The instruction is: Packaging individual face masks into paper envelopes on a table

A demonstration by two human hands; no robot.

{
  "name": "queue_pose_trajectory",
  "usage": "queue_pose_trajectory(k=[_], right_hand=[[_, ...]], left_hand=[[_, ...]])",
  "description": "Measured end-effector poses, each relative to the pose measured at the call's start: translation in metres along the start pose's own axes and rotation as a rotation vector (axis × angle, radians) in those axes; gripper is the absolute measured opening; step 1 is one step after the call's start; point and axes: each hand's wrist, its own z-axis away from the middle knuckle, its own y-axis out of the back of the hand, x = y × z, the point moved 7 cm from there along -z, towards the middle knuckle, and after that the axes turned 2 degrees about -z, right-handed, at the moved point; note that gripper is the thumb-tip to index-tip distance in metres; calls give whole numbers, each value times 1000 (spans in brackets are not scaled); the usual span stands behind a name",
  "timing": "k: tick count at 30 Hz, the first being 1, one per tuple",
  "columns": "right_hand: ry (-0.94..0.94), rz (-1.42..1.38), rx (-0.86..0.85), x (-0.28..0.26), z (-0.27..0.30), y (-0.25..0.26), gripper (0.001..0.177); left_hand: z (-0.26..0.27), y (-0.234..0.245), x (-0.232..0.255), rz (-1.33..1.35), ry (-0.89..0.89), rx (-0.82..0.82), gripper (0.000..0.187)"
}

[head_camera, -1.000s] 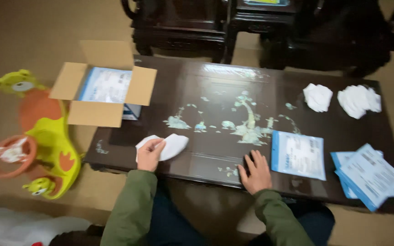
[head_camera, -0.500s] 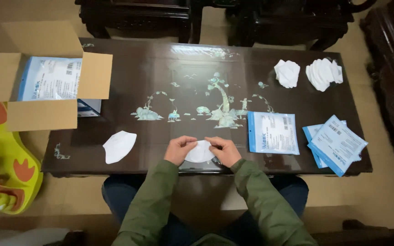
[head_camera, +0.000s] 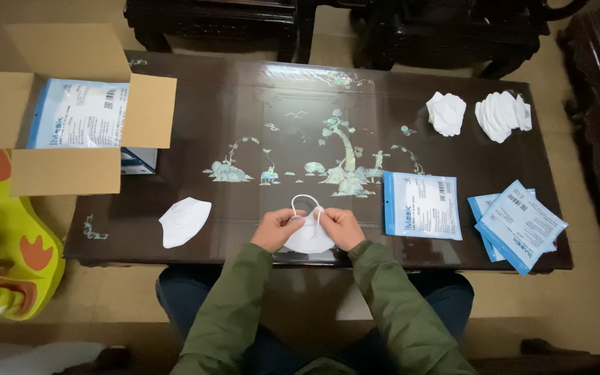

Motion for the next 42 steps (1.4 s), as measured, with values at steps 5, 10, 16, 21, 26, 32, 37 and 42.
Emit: queue_pose_trajectory(k=[5,10,16,21,26,32,37,42], right_hand=[[-133,-53,120,10,-10,11,33],[-252,-97,179,13,-8,12,35],[-142,-215,124,-47,19,12,18],[-72,-106,189,-2,5,19,23],[-36,-139,189,-11,10,18,17],[51,-103,116,-38,32,21,33],[292,263,71,-63,43,30,12],[89,34,70,-87,64,36,10]], left_hand=[[1,5,-3,32,91,14,40],[-6,-4,-12,66,48,4,45],[-17,1,-36,-113,151,163,25],[1,2,-3,-57,202,192,43],[-13,-4,-37,-68,83,145,31],[-9,-11,-30,-103,-25,103,45],[-2,-15,-16,-191,-87,80,26],[36,-28,53,378,-78,189,24]])
